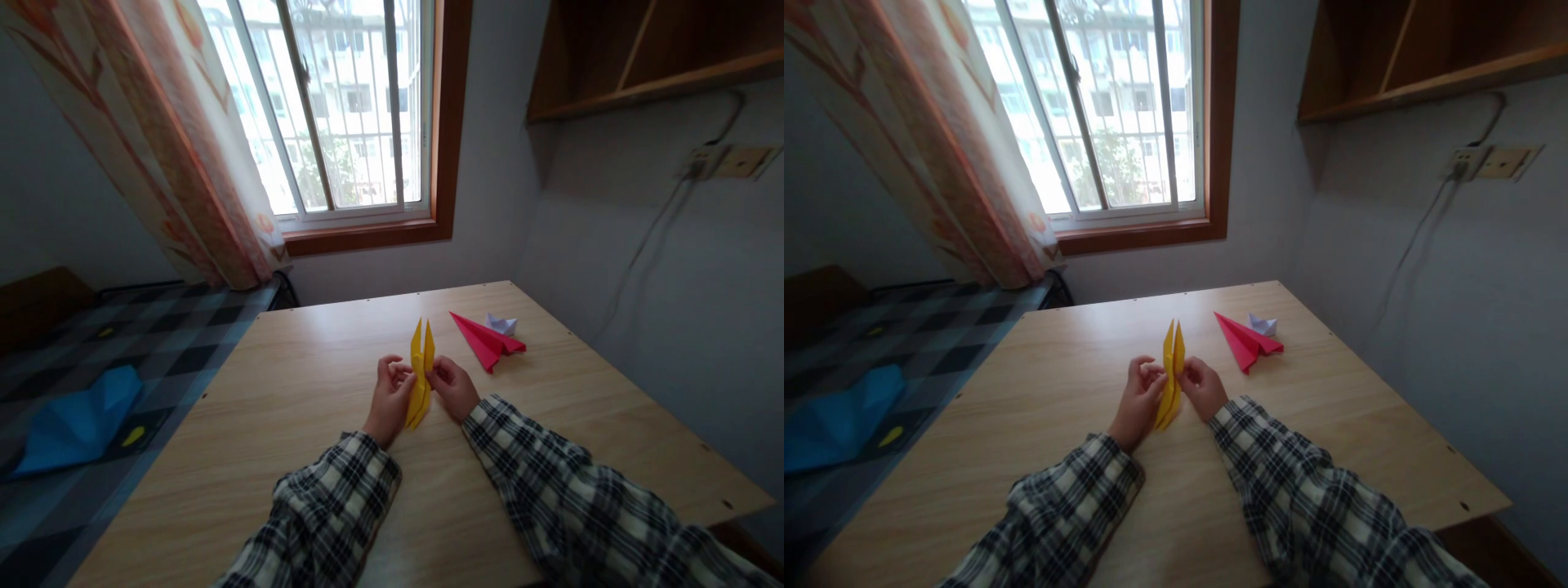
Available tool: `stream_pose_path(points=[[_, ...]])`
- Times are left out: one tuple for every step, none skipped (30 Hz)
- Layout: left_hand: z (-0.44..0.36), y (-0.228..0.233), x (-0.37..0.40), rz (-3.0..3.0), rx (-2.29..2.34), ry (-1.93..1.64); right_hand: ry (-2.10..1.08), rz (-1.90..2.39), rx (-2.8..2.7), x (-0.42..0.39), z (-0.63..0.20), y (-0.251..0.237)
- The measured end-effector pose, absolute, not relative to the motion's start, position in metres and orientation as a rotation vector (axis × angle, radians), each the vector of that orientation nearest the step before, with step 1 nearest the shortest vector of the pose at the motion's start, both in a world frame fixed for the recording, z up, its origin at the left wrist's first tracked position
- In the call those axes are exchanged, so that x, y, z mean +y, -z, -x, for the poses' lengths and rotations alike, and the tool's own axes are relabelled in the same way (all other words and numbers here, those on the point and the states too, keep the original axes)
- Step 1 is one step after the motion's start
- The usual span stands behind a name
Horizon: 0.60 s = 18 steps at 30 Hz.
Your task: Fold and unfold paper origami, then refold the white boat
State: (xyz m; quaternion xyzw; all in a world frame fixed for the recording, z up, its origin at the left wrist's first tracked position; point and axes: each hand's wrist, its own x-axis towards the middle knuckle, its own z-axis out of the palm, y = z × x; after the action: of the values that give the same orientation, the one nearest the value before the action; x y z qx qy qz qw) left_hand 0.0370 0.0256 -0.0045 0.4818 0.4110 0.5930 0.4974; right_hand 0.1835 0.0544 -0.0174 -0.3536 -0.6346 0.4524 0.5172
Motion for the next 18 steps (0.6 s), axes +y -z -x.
stream_pose_path(points=[[-0.038, 0.004, 0.025, -1.17, 1.012, -1.424, -1.075, 0.859, -1.527, 0.055, -0.184, 0.019], [-0.039, 0.002, 0.025, -1.187, 1.034, -1.398, -1.069, 0.868, -1.526, 0.055, -0.184, 0.02], [-0.039, 0.0, 0.024, -1.218, 1.053, -1.362, -1.066, 0.871, -1.522, 0.056, -0.185, 0.021], [-0.04, -0.002, 0.023, -1.254, 1.062, -1.34, -1.064, 0.872, -1.513, 0.056, -0.185, 0.021], [-0.041, -0.005, 0.022, -1.289, 1.059, -1.334, -1.062, 0.871, -1.503, 0.056, -0.185, 0.021], [-0.041, -0.007, 0.021, -1.318, 1.048, -1.332, -1.056, 0.872, -1.493, 0.056, -0.186, 0.02], [-0.042, -0.01, 0.02, -1.335, 1.037, -1.33, -1.05, 0.874, -1.484, 0.056, -0.186, 0.019], [-0.042, -0.012, 0.019, -1.347, 1.026, -1.322, -1.046, 0.876, -1.481, 0.055, -0.186, 0.018], [-0.042, -0.013, 0.018, -1.352, 1.013, -1.311, -1.045, 0.878, -1.482, 0.054, -0.186, 0.016], [-0.042, -0.014, 0.017, -1.35, 0.999, -1.299, -1.05, 0.876, -1.49, 0.053, -0.185, 0.014], [-0.042, -0.014, 0.017, -1.341, 0.984, -1.287, -1.055, 0.87, -1.502, 0.051, -0.185, 0.012], [-0.042, -0.014, 0.017, -1.329, 0.966, -1.276, -1.055, 0.865, -1.517, 0.05, -0.185, 0.01], [-0.042, -0.013, 0.017, -1.315, 0.95, -1.269, -1.05, 0.859, -1.535, 0.049, -0.184, 0.008], [-0.042, -0.012, 0.017, -1.302, 0.937, -1.266, -1.039, 0.856, -1.551, 0.048, -0.184, 0.007], [-0.042, -0.011, 0.018, -1.293, 0.931, -1.267, -1.025, 0.855, -1.569, 0.047, -0.184, 0.006], [-0.041, -0.01, 0.019, -1.291, 0.929, -1.272, -1.011, 0.855, -1.584, 0.046, -0.184, 0.005], [-0.041, -0.009, 0.02, -1.294, 0.928, -1.277, -0.998, 0.856, -1.597, 0.046, -0.184, 0.005], [-0.04, -0.009, 0.021, -1.298, 0.928, -1.282, -0.991, 0.859, -1.607, 0.046, -0.184, 0.005]])
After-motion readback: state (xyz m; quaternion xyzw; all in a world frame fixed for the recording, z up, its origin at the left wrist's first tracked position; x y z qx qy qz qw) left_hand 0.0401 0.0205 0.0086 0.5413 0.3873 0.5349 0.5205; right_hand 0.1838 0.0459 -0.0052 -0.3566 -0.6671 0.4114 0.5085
